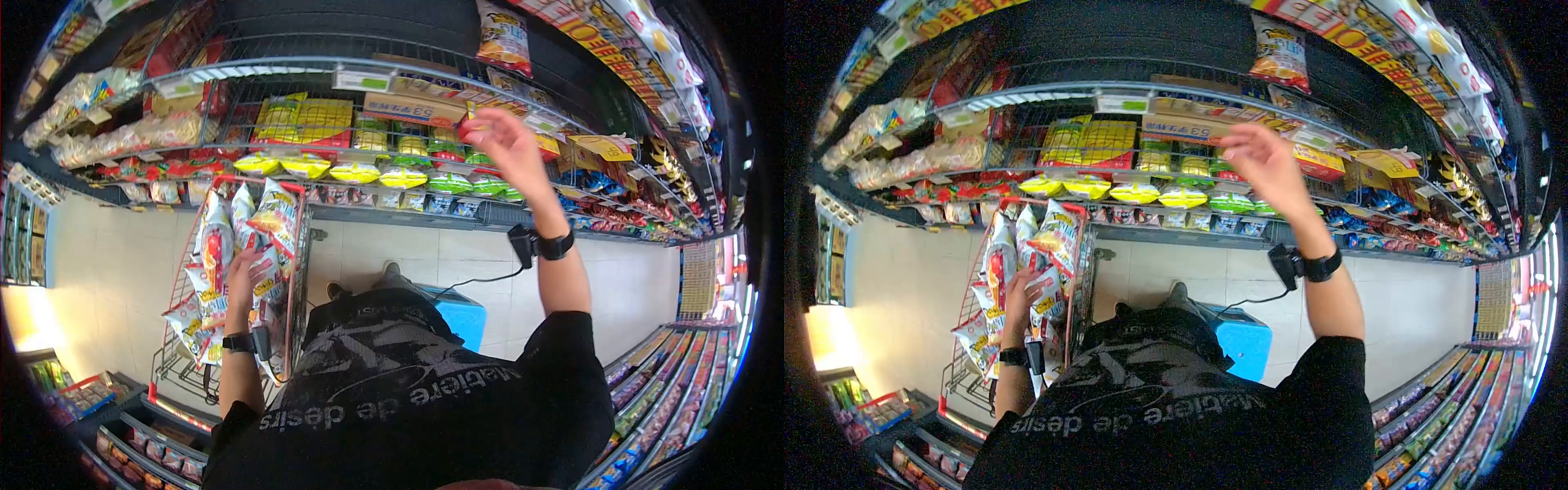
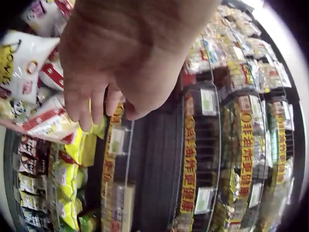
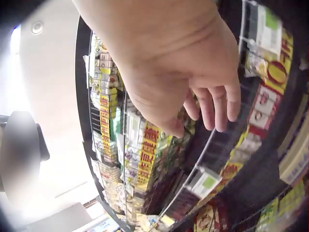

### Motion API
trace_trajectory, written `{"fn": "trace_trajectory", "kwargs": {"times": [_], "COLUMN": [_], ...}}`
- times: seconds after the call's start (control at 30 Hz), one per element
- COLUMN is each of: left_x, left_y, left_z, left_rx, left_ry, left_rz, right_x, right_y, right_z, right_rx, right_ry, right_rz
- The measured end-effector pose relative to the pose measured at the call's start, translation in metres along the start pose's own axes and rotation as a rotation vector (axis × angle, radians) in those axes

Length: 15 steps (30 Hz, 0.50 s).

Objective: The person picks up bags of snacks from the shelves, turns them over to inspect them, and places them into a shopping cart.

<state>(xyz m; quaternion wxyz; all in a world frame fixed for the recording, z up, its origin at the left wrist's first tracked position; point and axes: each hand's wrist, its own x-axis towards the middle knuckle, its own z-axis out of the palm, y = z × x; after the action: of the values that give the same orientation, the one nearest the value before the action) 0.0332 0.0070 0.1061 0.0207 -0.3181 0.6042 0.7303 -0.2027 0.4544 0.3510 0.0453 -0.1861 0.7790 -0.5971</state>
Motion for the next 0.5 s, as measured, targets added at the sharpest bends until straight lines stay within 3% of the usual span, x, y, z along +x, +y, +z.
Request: {"fn": "trace_trajectory", "kwargs": {"times": [0.13, 0.2, 0.27, 0.33, 0.43, 0.5], "left_x": [0.011, 0.013, 0.005, -0.007, -0.017, 0.003], "left_y": [0.070, 0.112, 0.161, 0.209, 0.277, 0.305], "left_z": [0.090, 0.141, 0.202, 0.266, 0.360, 0.420], "left_rx": [0.063, 0.135, 0.231, 0.298, 0.410, 0.414], "left_ry": [-0.165, -0.286, -0.416, -0.544, -0.734, -0.795], "left_rz": [0.205, 0.351, 0.496, 0.595, 0.693, 0.661], "right_x": [0.048, 0.074, 0.104, 0.111, 0.148, 0.175], "right_y": [-0.002, 0.005, 0.023, 0.007, 0.037, 0.053], "right_z": [-0.091, -0.138, -0.182, -0.196, -0.237, -0.243], "right_rx": [-0.236, -0.405, -0.469, -0.259, -0.134, -0.133], "right_ry": [0.201, 0.254, 0.264, 0.164, 0.022, 0.077], "right_rz": [-0.176, -0.139, 0.048, 0.274, 0.338, 0.457]}}
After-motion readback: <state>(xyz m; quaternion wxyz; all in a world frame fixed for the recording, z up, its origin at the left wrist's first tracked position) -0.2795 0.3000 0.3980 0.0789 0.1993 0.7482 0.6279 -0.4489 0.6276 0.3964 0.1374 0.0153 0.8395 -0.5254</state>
